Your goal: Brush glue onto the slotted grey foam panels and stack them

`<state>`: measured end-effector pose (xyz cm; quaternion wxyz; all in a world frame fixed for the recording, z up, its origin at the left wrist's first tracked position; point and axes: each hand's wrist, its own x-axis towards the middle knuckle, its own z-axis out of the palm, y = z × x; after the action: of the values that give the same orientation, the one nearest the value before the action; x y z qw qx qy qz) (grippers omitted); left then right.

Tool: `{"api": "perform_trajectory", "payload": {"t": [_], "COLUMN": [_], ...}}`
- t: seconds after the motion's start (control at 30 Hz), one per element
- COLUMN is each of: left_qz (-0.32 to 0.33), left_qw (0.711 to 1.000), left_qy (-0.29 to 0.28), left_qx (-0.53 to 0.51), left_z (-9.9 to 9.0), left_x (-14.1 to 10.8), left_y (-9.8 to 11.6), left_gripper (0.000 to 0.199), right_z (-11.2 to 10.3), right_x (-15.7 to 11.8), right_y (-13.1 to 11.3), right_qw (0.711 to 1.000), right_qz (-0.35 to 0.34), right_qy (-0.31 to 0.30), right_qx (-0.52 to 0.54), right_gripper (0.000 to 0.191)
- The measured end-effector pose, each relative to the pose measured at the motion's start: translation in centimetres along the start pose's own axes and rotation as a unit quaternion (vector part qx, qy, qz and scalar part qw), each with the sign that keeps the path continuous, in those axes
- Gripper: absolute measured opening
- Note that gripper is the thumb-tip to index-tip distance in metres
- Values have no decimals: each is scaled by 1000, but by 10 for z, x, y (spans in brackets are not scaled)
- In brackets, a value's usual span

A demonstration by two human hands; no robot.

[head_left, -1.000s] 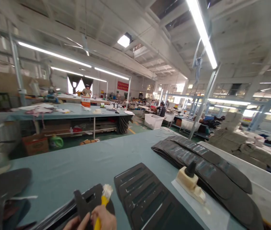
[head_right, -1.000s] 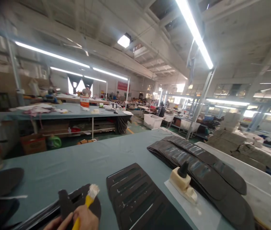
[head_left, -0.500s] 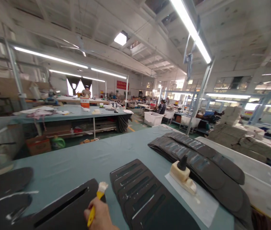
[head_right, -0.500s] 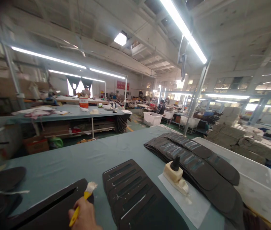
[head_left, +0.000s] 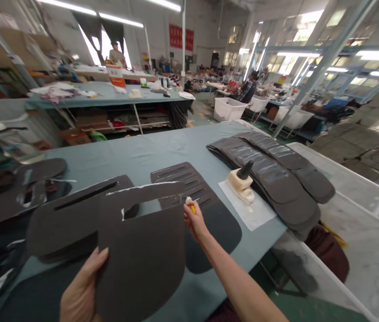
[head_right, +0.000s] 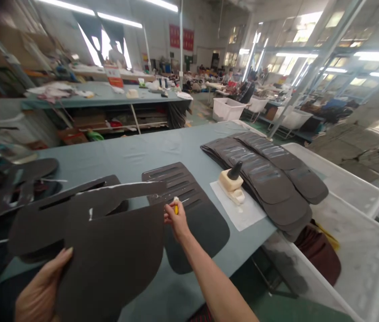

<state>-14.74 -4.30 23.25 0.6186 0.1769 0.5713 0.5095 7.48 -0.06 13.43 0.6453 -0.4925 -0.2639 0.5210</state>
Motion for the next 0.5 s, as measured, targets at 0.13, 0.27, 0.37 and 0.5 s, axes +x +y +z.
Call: {"api": "perform_trajectory", "payload": {"t": [0.13,0.27,0.37,0.5], "left_qz": [-70,-71,-68,-35], "left_qw": [996,993,982,974], "left_qy": [-39,-86,-95,-61], "left_qx": [-39,31,147,217], "left_z": [30,37,35,37], "left_x": [4,23,36,45], "left_y": [-56,-130,-187,-240], "left_gripper": [44,42,44,55], "right_z": [-94,-185,-239,-277], "right_x": [-13,-20,-20,-10], "right_y": [-8,-5,4,19], "right_qw": [985,886,799,737], "right_qz": [-76,-163,-165,-156], "right_qy": [71,170,195,181], "right_qx": [-134,-399,-544,-632], "right_gripper": [31,22,15,11]}}
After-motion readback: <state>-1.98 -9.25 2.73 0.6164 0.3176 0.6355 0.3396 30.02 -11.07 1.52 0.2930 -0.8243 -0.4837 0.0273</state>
